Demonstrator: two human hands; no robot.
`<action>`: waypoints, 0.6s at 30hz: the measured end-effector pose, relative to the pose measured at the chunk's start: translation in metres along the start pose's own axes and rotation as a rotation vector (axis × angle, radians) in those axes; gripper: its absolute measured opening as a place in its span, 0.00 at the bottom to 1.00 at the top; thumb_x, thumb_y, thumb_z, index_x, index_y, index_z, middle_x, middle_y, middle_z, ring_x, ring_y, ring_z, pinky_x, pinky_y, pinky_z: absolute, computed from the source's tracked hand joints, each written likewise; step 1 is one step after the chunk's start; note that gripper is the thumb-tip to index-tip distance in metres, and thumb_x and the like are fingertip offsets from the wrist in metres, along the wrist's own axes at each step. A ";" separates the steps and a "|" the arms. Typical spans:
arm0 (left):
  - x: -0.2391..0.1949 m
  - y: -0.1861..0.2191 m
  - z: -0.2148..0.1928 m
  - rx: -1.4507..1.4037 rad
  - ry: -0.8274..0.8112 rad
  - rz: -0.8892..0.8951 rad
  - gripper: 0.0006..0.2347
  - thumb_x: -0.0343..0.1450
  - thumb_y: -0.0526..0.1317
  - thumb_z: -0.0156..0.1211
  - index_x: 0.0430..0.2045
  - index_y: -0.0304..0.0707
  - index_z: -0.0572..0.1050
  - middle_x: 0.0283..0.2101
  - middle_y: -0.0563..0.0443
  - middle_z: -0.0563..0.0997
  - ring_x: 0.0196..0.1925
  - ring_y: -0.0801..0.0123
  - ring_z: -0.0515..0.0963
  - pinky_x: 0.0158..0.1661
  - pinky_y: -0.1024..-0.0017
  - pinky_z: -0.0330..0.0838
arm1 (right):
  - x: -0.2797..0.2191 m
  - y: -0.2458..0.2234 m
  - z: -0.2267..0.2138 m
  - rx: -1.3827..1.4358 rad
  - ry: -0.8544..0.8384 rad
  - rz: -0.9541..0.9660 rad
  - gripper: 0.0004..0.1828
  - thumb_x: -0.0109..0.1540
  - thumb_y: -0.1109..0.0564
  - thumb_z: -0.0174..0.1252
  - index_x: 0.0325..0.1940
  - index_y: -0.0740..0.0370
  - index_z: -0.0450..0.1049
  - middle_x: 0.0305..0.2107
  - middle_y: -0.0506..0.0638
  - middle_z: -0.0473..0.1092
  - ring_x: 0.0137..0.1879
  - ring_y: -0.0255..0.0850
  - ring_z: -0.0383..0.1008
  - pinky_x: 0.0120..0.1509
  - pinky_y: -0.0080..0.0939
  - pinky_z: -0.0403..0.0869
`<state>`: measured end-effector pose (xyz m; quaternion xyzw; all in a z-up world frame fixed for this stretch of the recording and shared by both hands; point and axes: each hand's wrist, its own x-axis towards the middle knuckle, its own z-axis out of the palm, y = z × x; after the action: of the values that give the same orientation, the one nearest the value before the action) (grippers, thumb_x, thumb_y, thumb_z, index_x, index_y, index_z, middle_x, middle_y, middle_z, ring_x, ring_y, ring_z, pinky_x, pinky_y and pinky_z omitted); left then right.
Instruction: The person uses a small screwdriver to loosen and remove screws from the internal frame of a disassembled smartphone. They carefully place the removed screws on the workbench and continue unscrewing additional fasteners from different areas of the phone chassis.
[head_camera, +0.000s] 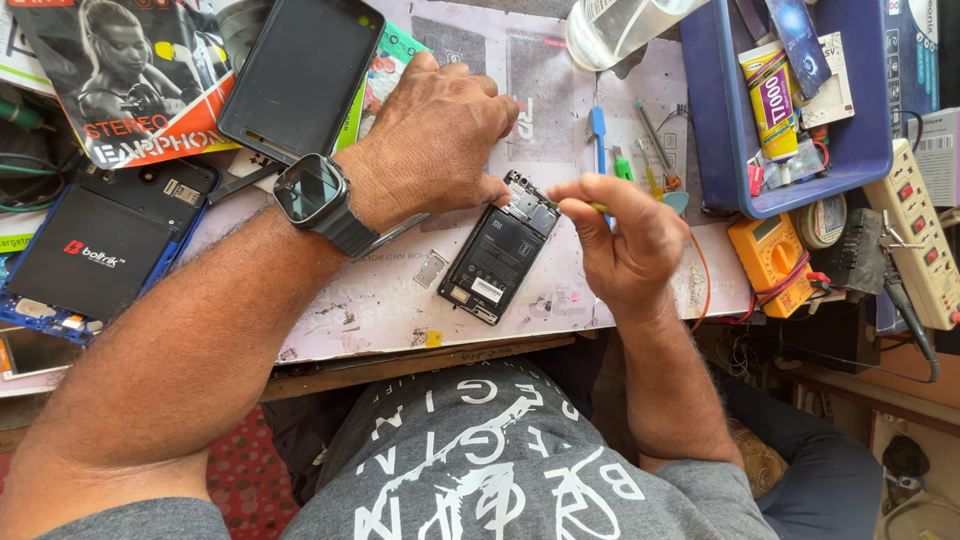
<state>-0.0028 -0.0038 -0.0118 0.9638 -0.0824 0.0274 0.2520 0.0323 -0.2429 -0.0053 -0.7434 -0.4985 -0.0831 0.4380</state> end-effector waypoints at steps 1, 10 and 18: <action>-0.001 0.000 0.000 0.001 0.004 0.003 0.27 0.53 0.57 0.80 0.38 0.42 0.83 0.34 0.48 0.82 0.45 0.58 0.78 0.49 0.53 0.62 | -0.001 0.002 -0.001 0.028 0.003 0.045 0.17 0.70 0.64 0.63 0.60 0.64 0.67 0.39 0.59 0.79 0.48 0.43 0.84 0.50 0.38 0.83; 0.006 -0.014 -0.001 -0.131 -0.030 -0.010 0.23 0.56 0.56 0.77 0.35 0.39 0.81 0.33 0.44 0.82 0.41 0.52 0.80 0.48 0.51 0.64 | -0.002 -0.004 0.002 0.129 -0.010 0.136 0.15 0.76 0.64 0.55 0.66 0.65 0.61 0.41 0.60 0.79 0.48 0.42 0.83 0.54 0.37 0.83; 0.009 -0.026 0.002 -0.267 0.406 0.042 0.10 0.64 0.47 0.71 0.21 0.41 0.80 0.23 0.48 0.82 0.28 0.57 0.82 0.39 0.54 0.71 | 0.007 -0.027 0.016 -0.063 0.005 -0.005 0.08 0.73 0.63 0.53 0.57 0.62 0.67 0.38 0.65 0.78 0.39 0.47 0.81 0.43 0.41 0.80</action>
<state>0.0109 0.0164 -0.0248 0.8947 -0.0528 0.2147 0.3880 0.0086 -0.2233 0.0040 -0.7555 -0.4965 -0.1017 0.4151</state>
